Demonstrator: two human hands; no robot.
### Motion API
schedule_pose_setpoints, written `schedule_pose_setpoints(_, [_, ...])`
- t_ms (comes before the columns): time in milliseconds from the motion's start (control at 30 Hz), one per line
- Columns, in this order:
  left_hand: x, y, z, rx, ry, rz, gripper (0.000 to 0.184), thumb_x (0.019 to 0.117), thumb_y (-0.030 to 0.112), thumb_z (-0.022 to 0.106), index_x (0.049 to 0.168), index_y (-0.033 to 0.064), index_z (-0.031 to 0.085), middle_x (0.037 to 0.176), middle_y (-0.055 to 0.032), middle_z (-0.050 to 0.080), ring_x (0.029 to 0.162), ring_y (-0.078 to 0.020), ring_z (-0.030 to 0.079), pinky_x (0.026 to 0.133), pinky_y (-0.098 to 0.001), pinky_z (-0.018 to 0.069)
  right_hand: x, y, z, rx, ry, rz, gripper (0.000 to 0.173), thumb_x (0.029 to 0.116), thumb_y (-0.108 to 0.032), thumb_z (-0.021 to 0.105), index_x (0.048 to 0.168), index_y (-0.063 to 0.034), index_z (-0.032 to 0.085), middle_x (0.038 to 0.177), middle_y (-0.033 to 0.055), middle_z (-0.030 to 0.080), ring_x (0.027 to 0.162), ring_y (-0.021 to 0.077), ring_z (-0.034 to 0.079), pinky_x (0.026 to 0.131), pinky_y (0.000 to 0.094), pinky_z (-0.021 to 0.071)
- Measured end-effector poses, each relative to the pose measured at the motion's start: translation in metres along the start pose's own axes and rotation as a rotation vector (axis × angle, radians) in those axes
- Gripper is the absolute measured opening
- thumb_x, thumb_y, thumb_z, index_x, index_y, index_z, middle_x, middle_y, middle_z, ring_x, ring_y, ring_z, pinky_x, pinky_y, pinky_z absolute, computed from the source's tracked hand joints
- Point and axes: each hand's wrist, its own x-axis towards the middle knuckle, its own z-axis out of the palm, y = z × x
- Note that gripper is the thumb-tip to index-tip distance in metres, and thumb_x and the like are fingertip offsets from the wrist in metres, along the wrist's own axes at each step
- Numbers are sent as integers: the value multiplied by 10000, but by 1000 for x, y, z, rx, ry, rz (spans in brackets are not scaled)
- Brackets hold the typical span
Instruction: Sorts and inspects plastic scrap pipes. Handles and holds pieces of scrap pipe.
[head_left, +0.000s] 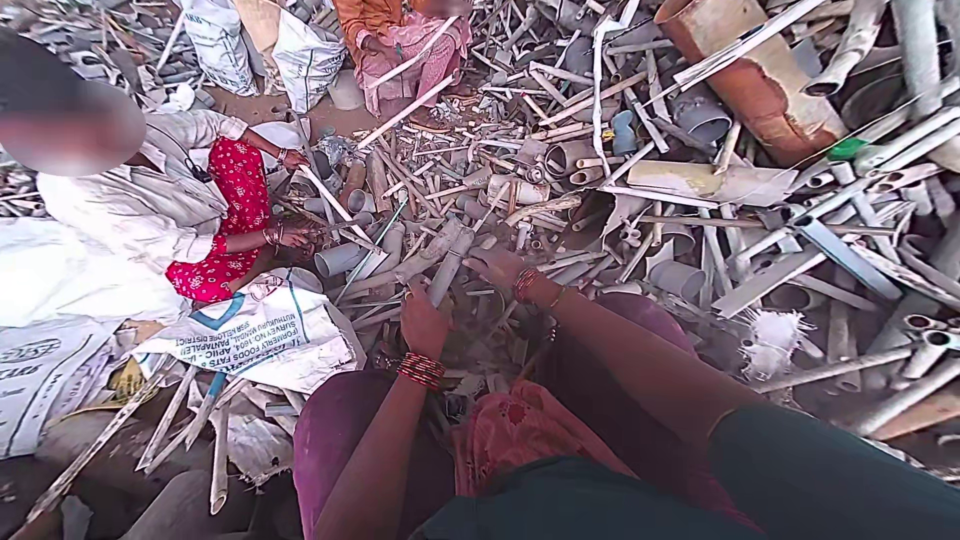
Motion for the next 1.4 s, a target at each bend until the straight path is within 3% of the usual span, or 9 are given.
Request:
schedule_pose_setpoints(267, [5,-6,2,-40,27,44,587,899,98,725,1436,36,494,1371,-243,577,1317,-382,539,1094,-499,439,12,32,-3,47,228,148,554,1117,-462,365,1222,-3,657,1086,272,696,1062,462,676,886,651,506])
schedule_pose_setpoints(367, [13,-16,10,-395,-41,113,593,880,58,740,1414,-38,500,1307,-254,609,1195,-330,612,1036,-452,482,5,32,-1,243,314,150,595,1123,-462,338,1163,48,641,1044,298,666,1007,469,662,856,657,492])
schedule_pose_setpoints(467, [14,-19,19,-924,-146,68,415,948,-21,623,1344,-57,504,1099,-190,607,894,-188,617,801,-330,535,6,20,-6,404,223,143,567,1142,-374,310,1307,86,598,1227,316,642,1182,441,621,1044,603,433])
schedule_pose_setpoints(533, [13,-19,19,-1158,-167,23,339,1008,-16,523,1342,-38,465,1023,-139,598,822,-144,614,760,-303,541,4,14,-6,439,158,123,534,1150,-323,284,1323,93,572,1187,316,632,1123,424,622,1020,570,445])
schedule_pose_setpoints(633, [11,-18,11,-1233,-147,1,353,1055,9,452,1404,-15,412,1113,-136,592,917,-142,616,842,-301,531,-1,4,-3,496,83,21,445,1154,-242,266,1313,66,546,856,157,597,701,226,582,708,375,515])
schedule_pose_setpoints(800, [19,-24,9,-1289,-100,-105,280,1030,1,521,1308,-16,491,1106,-153,612,936,-201,632,821,-369,551,-5,-8,3,632,0,14,379,1146,-143,279,1367,56,513,1042,160,640,812,159,634,780,316,541])
schedule_pose_setpoints(1033, [17,-24,8,-1356,-106,-29,473,990,-95,510,1420,28,359,1124,-125,582,901,-154,622,801,-313,547,-10,-21,14,798,-164,200,450,1135,-382,351,1175,-21,617,792,37,494,556,86,389,534,249,359])
schedule_pose_setpoints(1267, [19,-29,11,-1356,-92,152,587,920,-182,532,1446,19,369,1235,-105,600,1003,-132,627,886,-297,533,-17,-28,4,807,-222,288,580,1111,-491,347,1392,-29,557,993,120,576,724,142,464,657,314,416])
schedule_pose_setpoints(1400, [18,-32,11,-1455,-147,181,499,926,-178,419,1373,40,381,1231,-112,594,993,-159,635,896,-336,538,-19,-28,4,739,-238,179,491,1112,-445,397,1391,-87,584,958,101,591,656,110,443,585,274,379])
